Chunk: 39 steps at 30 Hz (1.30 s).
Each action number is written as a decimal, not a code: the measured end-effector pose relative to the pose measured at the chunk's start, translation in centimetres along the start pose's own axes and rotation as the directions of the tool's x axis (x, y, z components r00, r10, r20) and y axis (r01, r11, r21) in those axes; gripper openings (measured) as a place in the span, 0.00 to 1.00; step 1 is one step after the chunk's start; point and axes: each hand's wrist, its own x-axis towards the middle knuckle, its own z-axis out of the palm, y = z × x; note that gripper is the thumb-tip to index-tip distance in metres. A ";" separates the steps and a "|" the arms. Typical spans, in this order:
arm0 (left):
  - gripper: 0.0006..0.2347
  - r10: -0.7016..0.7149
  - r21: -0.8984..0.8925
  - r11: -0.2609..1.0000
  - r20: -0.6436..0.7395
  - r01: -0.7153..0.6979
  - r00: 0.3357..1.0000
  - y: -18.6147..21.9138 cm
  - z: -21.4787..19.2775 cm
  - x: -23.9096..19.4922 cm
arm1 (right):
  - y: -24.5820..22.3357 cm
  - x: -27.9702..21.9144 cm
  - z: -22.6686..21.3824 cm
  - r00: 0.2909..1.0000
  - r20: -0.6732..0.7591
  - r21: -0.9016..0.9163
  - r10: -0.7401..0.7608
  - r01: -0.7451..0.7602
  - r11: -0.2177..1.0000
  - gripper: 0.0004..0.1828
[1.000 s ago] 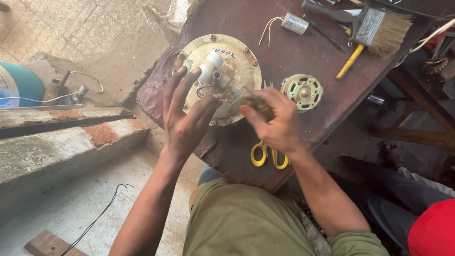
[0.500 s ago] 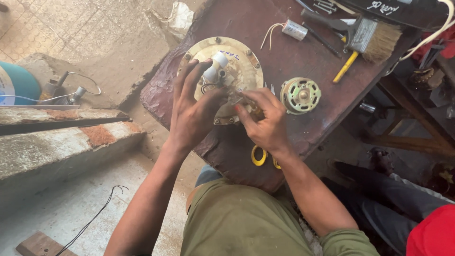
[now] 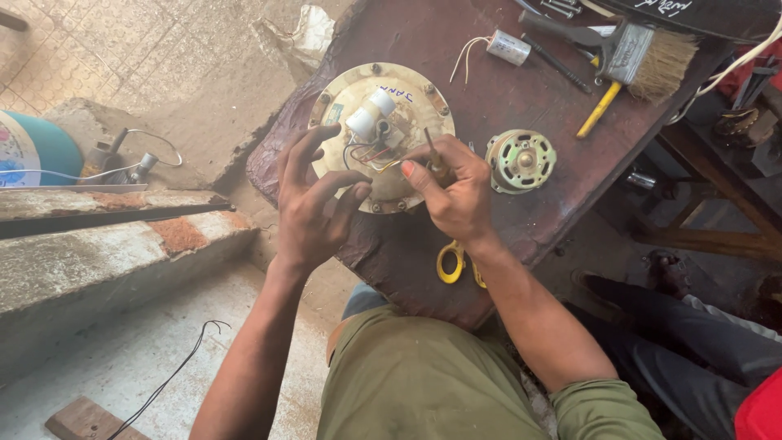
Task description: The person uses a hammer and metal tool to tap a motor stator, then moves to a ceiling fan base to cut and strip wires, and uses a screwdriver to adjust connections. The person handles the stator, fan base, wires, and tools throughout the sequence.
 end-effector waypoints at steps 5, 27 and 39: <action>0.11 0.036 0.107 0.994 -0.057 -0.030 0.998 0.1 0.9 0.0 | 0.1 0.3 0.1 0.938 0.108 0.410 0.329 -0.343 0.845 0.05; 0.06 0.251 0.307 0.931 -0.144 -0.198 0.957 2.0 2.2 1.5 | -2.6 1.6 -2.1 0.982 0.174 0.022 -0.074 0.071 0.997 0.08; 0.08 0.288 0.317 0.915 -0.079 -0.250 0.954 1.5 1.8 1.6 | -0.4 1.2 -3.3 0.902 0.244 -0.224 -0.355 0.409 0.885 0.09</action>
